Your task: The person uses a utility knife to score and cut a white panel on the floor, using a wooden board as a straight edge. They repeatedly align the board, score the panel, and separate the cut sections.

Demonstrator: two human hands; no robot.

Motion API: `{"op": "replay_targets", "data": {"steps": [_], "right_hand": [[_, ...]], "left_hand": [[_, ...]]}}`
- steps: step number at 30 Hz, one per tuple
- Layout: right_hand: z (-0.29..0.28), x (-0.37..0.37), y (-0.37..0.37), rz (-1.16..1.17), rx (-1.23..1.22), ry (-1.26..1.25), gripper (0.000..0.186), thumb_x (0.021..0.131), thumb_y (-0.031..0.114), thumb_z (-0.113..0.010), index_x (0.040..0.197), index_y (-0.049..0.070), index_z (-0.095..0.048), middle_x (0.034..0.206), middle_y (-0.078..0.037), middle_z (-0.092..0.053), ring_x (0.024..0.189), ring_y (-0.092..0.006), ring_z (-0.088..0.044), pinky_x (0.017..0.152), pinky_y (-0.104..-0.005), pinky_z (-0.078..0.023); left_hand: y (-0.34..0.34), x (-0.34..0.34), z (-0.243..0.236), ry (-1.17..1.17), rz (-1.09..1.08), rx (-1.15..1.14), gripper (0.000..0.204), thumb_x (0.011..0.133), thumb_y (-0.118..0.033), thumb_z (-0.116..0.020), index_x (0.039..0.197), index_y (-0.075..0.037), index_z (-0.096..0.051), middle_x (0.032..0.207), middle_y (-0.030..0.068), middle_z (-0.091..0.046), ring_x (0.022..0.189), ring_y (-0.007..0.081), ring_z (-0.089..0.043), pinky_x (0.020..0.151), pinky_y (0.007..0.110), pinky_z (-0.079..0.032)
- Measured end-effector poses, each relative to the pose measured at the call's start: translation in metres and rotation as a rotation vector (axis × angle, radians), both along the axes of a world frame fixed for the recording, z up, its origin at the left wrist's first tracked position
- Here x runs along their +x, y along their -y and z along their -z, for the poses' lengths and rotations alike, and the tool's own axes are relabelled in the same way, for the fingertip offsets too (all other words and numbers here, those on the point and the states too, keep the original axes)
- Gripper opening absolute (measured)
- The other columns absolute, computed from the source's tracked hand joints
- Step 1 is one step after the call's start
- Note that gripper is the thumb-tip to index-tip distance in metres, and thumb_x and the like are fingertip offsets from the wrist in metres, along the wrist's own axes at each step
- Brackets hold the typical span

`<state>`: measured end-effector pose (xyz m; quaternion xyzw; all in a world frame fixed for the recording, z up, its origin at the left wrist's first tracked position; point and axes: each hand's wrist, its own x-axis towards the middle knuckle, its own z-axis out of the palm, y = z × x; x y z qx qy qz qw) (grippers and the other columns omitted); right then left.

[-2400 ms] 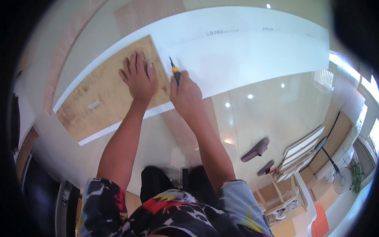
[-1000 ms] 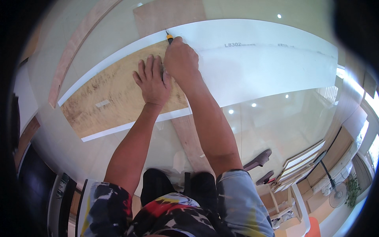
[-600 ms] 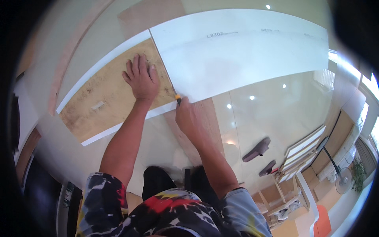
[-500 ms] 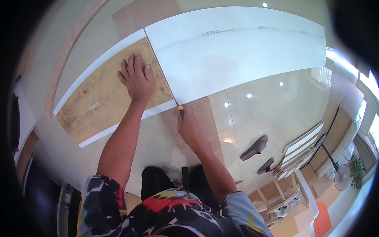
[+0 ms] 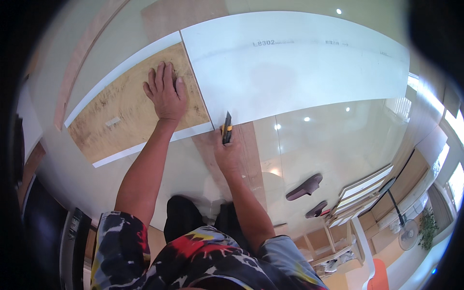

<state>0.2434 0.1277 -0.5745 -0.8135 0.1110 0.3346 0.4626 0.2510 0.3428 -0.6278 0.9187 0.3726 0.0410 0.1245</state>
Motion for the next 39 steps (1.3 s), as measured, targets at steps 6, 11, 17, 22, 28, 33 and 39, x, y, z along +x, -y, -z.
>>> {"op": "replay_targets", "data": {"steps": [6,11,17,22,28,33,39], "right_hand": [[0.007,0.0,-0.027,-0.007,-0.041,0.003,0.028,0.087,0.02,-0.077,0.1,-0.001,-0.062,0.083,-0.007,-0.061,0.078,-0.0168,-0.056,0.073,-0.0328,-0.048],[0.024,-0.008,-0.039,-0.147,-0.113,0.221,0.038,0.087,0.022,-0.079,0.112,0.002,-0.059,0.094,-0.002,-0.059,0.087,-0.0137,-0.055,0.076,-0.0306,-0.047],[0.015,-0.005,-0.051,0.017,-0.18,0.069,0.04,0.084,0.02,-0.081,0.111,0.0,-0.059,0.084,-0.005,-0.063,0.063,-0.0114,-0.057,0.053,-0.0279,-0.047],[0.018,-0.001,-0.056,-0.135,-0.23,0.213,0.041,0.084,0.024,-0.079,0.11,0.0,-0.059,0.082,-0.007,-0.063,0.06,-0.012,-0.057,0.047,-0.0281,-0.046],[0.0,-0.006,-0.065,-0.077,-0.222,0.138,0.039,0.084,0.025,-0.078,0.107,-0.002,-0.061,0.082,-0.008,-0.064,0.071,-0.0186,-0.063,0.061,-0.0329,-0.051],[0.02,-0.011,-0.052,-0.293,-0.272,0.496,0.051,0.082,0.036,-0.079,0.111,-0.002,-0.061,0.092,-0.012,-0.062,0.082,-0.0251,-0.063,0.073,-0.0407,-0.051],[0.013,-0.017,-0.055,-0.339,-0.384,0.627,0.054,0.085,0.04,-0.075,0.111,-0.005,-0.062,0.108,-0.019,-0.056,0.101,-0.036,-0.059,0.089,-0.0461,-0.047]], "left_hand": [[-0.003,-0.004,-0.002,-0.034,0.004,-0.057,0.057,0.096,-0.037,-0.05,0.146,-0.011,-0.043,0.154,0.0109,-0.038,0.143,0.0426,-0.028,0.112,0.069,-0.015],[0.003,0.003,-0.013,-0.135,0.063,-0.079,0.058,0.096,-0.039,-0.051,0.146,-0.01,-0.043,0.154,0.0109,-0.038,0.144,0.0434,-0.028,0.11,0.072,-0.019],[0.01,-0.009,-0.011,0.091,0.017,-0.137,0.054,0.097,-0.038,-0.052,0.143,-0.011,-0.047,0.154,0.0101,-0.035,0.144,0.0382,-0.028,0.11,0.07,-0.023],[0.0,-0.018,-0.015,0.185,0.014,-0.159,0.049,0.097,-0.029,-0.053,0.141,-0.01,-0.049,0.153,0.0139,-0.037,0.143,0.0363,-0.031,0.116,0.061,-0.021],[-0.108,-0.215,0.004,0.373,-0.334,0.069,0.053,0.084,-0.009,-0.061,0.134,0.0,-0.048,0.111,0.0193,-0.059,0.103,0.035,-0.057,0.093,0.049,-0.044],[-0.229,-0.491,-0.023,-0.036,-0.828,0.28,0.057,0.085,-0.035,-0.069,0.125,0.003,-0.058,0.117,0.024,-0.064,0.11,0.0415,-0.061,0.093,0.047,-0.05],[-0.237,-0.516,0.01,0.107,-0.853,-0.235,0.068,0.088,-0.042,-0.068,0.134,0.005,-0.049,0.126,0.0307,-0.059,0.114,0.0479,-0.058,0.098,0.048,-0.048]]}}
